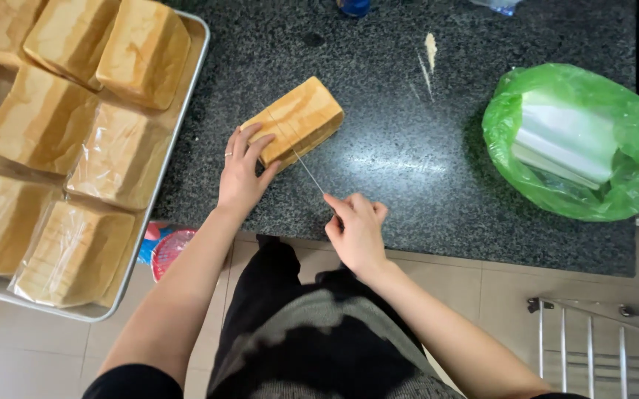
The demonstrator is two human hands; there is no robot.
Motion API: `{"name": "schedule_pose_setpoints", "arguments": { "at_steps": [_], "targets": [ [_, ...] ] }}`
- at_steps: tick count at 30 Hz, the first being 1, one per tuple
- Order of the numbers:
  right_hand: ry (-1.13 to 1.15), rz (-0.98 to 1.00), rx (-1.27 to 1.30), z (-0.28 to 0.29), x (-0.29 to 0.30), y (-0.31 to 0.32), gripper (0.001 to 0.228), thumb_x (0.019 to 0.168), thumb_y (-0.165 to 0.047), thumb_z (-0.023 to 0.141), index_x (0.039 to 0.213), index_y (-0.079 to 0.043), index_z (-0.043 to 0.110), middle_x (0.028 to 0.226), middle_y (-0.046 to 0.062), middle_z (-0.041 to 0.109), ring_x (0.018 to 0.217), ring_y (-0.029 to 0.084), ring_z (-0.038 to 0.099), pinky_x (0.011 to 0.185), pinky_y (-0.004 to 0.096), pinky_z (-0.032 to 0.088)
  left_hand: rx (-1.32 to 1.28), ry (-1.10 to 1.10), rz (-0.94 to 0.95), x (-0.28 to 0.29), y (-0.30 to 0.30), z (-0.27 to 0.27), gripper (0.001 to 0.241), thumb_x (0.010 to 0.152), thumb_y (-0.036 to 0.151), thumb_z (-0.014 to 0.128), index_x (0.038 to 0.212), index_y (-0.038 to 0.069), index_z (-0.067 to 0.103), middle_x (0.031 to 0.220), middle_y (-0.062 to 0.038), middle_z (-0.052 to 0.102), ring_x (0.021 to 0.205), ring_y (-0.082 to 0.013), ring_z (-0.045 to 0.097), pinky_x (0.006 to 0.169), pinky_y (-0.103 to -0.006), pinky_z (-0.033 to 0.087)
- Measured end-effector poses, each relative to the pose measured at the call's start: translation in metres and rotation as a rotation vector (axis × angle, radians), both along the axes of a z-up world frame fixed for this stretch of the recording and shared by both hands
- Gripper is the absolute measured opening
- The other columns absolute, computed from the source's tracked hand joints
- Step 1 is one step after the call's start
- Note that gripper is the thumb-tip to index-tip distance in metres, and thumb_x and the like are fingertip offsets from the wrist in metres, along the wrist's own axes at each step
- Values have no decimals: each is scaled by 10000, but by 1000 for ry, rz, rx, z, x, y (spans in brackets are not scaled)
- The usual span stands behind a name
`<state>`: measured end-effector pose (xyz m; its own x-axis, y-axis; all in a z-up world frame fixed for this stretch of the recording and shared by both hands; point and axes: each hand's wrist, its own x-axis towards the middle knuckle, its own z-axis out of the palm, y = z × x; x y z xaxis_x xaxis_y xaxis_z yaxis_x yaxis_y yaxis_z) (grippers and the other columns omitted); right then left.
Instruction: Slicing a loaf of bread into slices using a kitchen knife on a bakery counter.
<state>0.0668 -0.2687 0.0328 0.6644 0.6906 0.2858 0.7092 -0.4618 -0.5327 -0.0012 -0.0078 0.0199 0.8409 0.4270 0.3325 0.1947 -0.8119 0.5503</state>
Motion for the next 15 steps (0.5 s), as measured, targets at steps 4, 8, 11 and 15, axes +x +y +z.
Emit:
{"name": "schedule_pose_setpoints", "arguments": {
  "at_steps": [4, 8, 11, 15],
  "targets": [
    [15, 9, 15, 6, 2, 0, 475, 815, -128, 657, 1268, -243, 738, 949, 8, 581, 921, 209, 646, 920, 400, 316, -10, 5, -6, 3, 4, -4, 566, 846, 230, 873, 1368, 239, 655, 1500, -20, 489, 1428, -485, 425, 1182, -557, 451],
    [48, -6, -13, 0, 3, -8, 478, 827, -151, 660, 1287, -264, 729, 946, 0, 579, 927, 217, 639, 929, 420, 317, 27, -38, -51, 5, 7, -7, 550, 857, 228, 880, 1357, 209, 652, 1486, -39, 485, 1418, -485, 428, 1188, -568, 428],
    [104, 8, -51, -3, 0, -8, 505, 861, -174, 623, 1351, -268, 700, 957, 2, 588, 935, 239, 646, 929, 420, 319, 65, -72, -95, 5, 14, -19, 594, 823, 233, 899, 1364, 193, 657, 1460, -80, 505, 1403, -483, 445, 1212, -561, 399],
    [77, -24, -149, -3, -4, -7, 571, 845, -130, 639, 1394, -283, 673, 1009, 11, 591, 1009, 245, 633, 959, 441, 322, 145, -89, -118, 2, 23, -32, 711, 799, 236, 880, 1446, 206, 588, 1521, -108, 450, 1430, -487, 407, 1191, -581, 411]
  ]
}}
